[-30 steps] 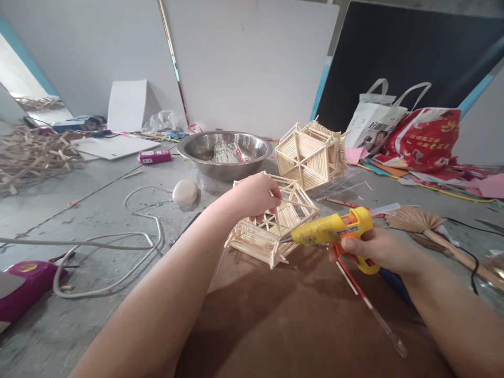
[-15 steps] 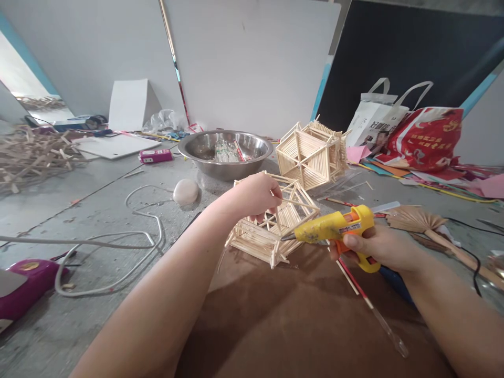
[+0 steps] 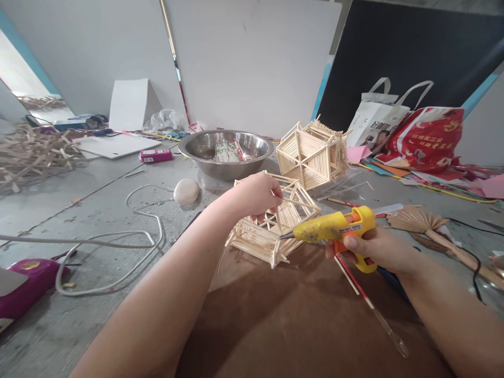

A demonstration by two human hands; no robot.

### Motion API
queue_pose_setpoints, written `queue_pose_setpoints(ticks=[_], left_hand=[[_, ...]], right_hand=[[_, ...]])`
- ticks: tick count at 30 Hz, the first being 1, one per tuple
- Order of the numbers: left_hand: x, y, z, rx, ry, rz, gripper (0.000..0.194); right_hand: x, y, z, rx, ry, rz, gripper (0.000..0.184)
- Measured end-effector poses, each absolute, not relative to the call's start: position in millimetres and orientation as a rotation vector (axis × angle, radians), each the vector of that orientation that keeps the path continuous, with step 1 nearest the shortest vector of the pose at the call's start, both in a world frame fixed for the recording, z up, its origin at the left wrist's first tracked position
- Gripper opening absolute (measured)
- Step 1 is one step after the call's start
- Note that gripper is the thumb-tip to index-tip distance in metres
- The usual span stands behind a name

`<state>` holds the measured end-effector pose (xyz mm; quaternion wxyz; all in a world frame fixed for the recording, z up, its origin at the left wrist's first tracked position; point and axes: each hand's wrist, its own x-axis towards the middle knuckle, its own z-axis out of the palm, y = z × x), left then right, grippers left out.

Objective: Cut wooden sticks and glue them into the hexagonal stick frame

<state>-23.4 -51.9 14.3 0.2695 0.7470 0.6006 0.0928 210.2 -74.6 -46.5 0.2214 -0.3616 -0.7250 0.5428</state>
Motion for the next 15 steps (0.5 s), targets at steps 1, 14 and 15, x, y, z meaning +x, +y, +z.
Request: queue_pose_setpoints(ticks=[1,14,15], left_hand=[[-23,-52,14,2.010,1.623,0.249,0.023],[-22,-54,16,2.002,1.649,0.242,0.024],[-22,-54,16,2.004,1.650,0.238,0.024]], right_hand=[[211,-74,-47,-1.001,-2.003,1.503,0.039],[225,-66,-51,-1.127,-2.044,1.497,0.043],[225,-67,-51,-1.116,-2.033,1.494,0.043]])
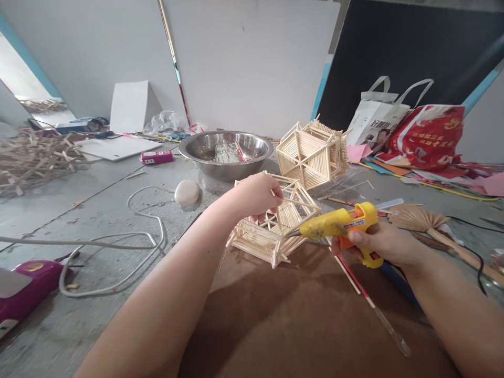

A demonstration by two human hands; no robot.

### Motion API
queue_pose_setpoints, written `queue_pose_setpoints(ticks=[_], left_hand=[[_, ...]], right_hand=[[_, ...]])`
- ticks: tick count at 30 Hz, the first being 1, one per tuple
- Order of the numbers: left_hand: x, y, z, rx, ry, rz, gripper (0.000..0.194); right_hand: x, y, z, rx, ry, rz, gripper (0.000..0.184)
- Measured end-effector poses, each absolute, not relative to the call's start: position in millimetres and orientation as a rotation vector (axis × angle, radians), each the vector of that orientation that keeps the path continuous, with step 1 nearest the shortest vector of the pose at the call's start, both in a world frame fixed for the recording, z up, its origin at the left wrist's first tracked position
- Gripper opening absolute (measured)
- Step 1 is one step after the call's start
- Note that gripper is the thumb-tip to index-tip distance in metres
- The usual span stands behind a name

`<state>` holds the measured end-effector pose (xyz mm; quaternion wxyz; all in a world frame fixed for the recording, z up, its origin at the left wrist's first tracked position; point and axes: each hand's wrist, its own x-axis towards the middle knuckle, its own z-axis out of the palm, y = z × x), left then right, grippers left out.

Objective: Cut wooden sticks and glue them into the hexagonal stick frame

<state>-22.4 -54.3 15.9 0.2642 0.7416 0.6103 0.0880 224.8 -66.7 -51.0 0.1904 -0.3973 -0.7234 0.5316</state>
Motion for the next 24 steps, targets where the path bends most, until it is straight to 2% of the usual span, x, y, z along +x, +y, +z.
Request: queue_pose_setpoints(ticks=[16,24], left_hand=[[-23,-56,16,2.005,1.630,0.263,0.022],[-24,-55,16,2.017,1.613,0.268,0.021]], right_hand=[[224,-67,-53,-1.091,-1.950,1.483,0.045],[208,-77,-47,-0.927,-1.982,1.551,0.043]])
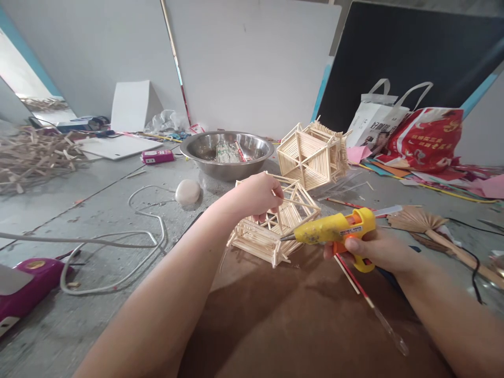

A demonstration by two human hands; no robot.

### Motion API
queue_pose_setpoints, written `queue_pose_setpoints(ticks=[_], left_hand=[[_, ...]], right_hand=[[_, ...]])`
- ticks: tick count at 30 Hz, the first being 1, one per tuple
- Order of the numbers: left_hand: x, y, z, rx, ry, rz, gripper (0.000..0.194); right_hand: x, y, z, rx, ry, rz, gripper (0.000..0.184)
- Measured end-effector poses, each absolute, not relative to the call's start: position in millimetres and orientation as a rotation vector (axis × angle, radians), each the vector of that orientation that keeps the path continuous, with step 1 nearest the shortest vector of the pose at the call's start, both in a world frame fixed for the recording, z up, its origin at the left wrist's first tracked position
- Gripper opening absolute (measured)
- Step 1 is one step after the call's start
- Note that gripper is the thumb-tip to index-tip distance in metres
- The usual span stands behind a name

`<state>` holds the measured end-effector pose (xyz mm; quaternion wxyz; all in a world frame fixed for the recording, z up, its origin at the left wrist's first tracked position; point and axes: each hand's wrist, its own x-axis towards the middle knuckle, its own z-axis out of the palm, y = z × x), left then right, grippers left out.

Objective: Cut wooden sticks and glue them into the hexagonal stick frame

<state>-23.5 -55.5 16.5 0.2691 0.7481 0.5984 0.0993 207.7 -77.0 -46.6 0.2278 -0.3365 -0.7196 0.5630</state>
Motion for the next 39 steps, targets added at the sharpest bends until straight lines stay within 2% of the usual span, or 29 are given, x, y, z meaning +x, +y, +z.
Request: queue_pose_setpoints(ticks=[18,28,39], left_hand=[[-25,-54,14,2.005,1.611,0.270,0.022],[-25,-55,17,2.009,1.647,0.254,0.017],[-27,-54,18,1.947,1.616,0.278,0.026]], right_hand=[[211,-66,-48,-1.049,-2.030,1.505,0.034],[226,-63,-47,-1.120,-2.023,1.497,0.042],[230,-67,-32,-1.015,-1.908,1.450,0.035]])
